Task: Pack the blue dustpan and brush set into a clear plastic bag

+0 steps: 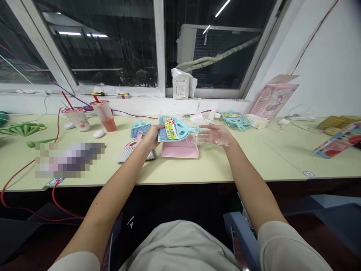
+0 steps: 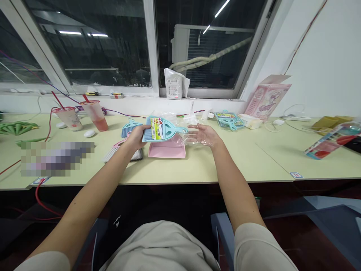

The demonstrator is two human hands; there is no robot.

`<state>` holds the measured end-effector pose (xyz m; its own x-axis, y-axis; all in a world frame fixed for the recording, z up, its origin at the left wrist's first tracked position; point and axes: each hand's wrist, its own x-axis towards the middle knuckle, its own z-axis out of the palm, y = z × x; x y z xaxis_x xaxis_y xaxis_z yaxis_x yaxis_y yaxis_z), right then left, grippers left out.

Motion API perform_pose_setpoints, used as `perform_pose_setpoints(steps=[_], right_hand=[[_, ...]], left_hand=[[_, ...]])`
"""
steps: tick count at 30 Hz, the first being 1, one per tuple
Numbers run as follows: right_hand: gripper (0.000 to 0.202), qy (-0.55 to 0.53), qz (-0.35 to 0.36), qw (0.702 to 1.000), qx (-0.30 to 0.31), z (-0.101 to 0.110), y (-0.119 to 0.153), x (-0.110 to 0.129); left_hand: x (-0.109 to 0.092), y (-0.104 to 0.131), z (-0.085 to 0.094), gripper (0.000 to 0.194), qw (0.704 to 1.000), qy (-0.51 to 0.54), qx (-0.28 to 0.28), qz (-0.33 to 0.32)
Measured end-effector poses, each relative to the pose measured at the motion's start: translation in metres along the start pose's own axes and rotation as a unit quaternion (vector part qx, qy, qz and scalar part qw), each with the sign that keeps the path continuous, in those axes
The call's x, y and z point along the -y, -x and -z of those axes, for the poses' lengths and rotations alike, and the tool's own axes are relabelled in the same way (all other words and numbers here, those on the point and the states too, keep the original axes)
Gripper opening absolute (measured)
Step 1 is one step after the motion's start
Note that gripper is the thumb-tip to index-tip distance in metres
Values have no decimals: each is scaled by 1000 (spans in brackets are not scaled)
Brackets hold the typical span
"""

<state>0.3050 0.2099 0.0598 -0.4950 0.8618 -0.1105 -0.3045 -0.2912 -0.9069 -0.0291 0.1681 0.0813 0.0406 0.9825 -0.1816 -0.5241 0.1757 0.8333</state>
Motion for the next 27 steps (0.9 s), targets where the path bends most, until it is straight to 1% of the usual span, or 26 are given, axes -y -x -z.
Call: perform_pose_setpoints(steps=[4, 8, 12, 16, 20, 27], right_hand=[[37, 27, -7, 1000, 6, -9, 2, -1], [35, 39, -5, 999, 11, -2, 3, 1], [38, 43, 0, 999, 20, 3, 4, 3], [38, 38, 4, 999, 37, 1, 6, 5], [42, 20, 17, 999, 40, -2, 7, 7], [39, 45, 7, 998, 32, -7, 10, 6]], left_hand=[[-1, -3, 3, 45, 1000, 4, 10, 2], [-3, -7, 7, 44, 1000, 1, 12, -10], [-5, -7, 8, 44, 1000, 1, 15, -13], [-5, -5, 7, 48, 1000, 18, 25, 8], [-3, -7, 8, 49, 999, 22, 37, 13], [-3, -7, 9, 47, 999, 21, 24, 3]])
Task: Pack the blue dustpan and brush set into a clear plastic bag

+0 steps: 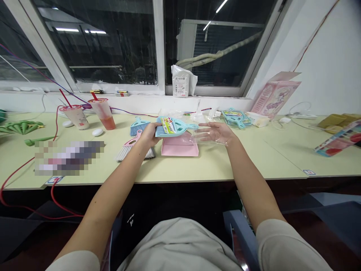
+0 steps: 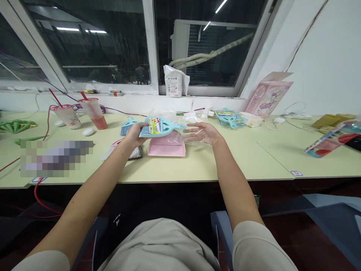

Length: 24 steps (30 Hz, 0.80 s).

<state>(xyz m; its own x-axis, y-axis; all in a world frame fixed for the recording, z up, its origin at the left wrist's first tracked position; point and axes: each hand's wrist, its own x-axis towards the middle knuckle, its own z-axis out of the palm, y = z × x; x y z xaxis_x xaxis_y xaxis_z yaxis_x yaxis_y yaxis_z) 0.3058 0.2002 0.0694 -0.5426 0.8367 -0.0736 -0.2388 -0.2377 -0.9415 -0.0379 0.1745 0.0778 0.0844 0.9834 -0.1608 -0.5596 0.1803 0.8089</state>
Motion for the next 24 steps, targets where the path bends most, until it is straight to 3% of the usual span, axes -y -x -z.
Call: perform_pose_setpoints(steps=[6, 14, 24], right_hand=[[43, -12, 4, 1000, -15, -2, 2, 2], [59, -51, 9, 998, 23, -3, -7, -4], [61, -51, 18, 998, 8, -22, -15, -13]], left_hand=[[0, 2, -3, 51, 1000, 1, 0, 9], [4, 2, -4, 47, 1000, 0, 19, 18], [13, 8, -14, 51, 999, -10, 25, 39]])
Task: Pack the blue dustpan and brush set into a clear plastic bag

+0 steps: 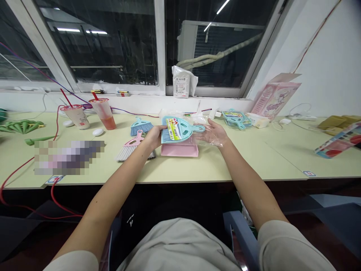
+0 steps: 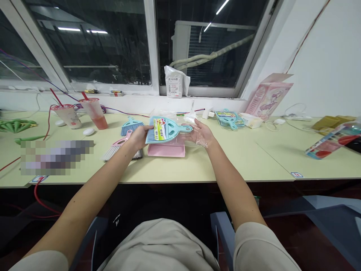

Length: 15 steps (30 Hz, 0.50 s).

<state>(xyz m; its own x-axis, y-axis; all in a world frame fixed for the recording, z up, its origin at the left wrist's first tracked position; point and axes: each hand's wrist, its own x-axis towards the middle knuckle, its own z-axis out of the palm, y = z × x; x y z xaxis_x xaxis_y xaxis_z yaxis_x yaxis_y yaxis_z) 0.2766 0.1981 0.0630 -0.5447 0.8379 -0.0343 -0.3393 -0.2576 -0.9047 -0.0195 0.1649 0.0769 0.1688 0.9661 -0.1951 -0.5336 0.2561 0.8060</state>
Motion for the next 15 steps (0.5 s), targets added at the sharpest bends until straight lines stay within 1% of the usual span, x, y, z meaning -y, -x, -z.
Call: perform_pose_setpoints(steps=[4, 10, 12, 15], right_hand=[[60, -5, 6, 1000, -8, -5, 2, 0], [56, -24, 18, 999, -16, -7, 1, -5], [51, -25, 10, 999, -23, -8, -2, -8], [39, -37, 10, 998, -45, -9, -7, -13]], left_hand=[[1, 4, -3, 50, 1000, -10, 5, 0], [3, 7, -6, 44, 999, -28, 27, 12], [5, 6, -7, 43, 999, -28, 21, 12], [8, 3, -6, 43, 1000, -13, 20, 2]])
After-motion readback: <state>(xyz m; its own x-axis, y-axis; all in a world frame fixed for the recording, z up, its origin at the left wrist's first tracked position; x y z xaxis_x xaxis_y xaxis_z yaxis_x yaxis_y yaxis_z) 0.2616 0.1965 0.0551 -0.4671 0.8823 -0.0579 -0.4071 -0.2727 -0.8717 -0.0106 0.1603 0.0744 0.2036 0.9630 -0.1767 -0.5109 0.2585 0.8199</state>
